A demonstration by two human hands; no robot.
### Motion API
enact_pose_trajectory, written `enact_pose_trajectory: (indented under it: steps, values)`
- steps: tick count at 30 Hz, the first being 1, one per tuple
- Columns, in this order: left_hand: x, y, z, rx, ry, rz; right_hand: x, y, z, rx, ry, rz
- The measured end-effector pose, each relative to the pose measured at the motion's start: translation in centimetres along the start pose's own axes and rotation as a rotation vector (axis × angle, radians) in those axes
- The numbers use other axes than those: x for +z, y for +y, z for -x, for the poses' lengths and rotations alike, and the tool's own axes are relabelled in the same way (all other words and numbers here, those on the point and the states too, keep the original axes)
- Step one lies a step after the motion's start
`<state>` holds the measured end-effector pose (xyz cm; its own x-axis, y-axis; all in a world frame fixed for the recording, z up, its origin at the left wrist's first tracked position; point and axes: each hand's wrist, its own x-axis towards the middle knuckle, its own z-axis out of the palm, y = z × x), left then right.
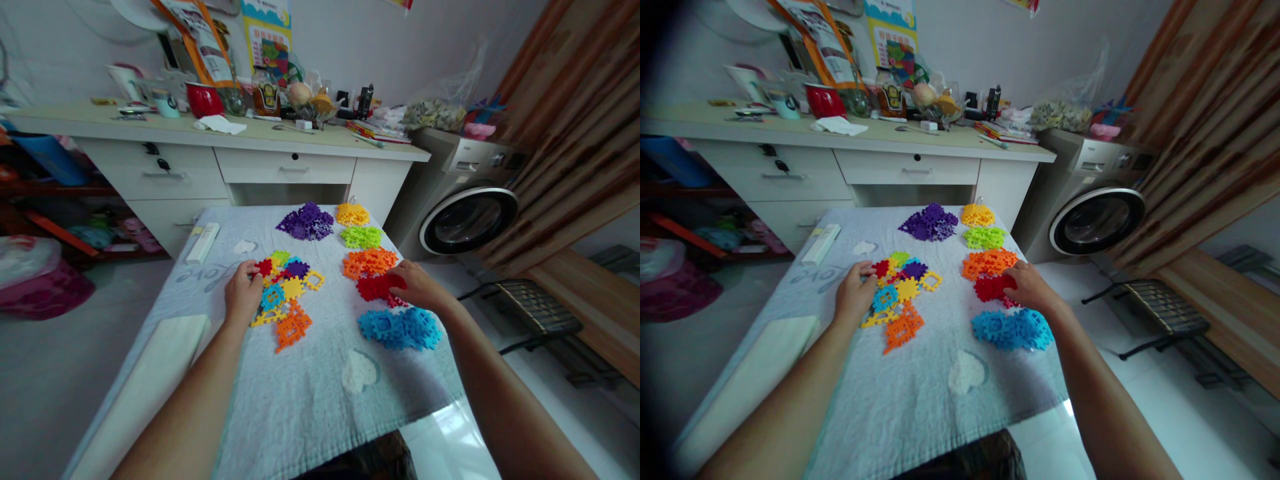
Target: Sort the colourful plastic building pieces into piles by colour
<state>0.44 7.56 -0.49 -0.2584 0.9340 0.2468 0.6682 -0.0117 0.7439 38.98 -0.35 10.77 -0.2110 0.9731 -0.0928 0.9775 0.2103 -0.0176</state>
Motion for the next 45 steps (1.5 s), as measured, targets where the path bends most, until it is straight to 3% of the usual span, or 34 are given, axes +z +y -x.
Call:
enact_pose_trajectory:
  steps: [18, 35, 45]
  values:
    - [-0.1, 0.3, 0.1, -0.003, 0.004, 0.007, 0.1, -0.7, 0.0, 0.003, 0.011, -0.032]
    - [0.1, 0.0, 0.0, 0.001, 0.003, 0.000, 1.5, -1.5, -0.6, 0.082, 0.012, 0.019]
    - [0.1, 0.0, -0.1, -0.008, 0.000, 0.013, 1.9, -2.0, -0.9, 0.053, 0.035, 0.072]
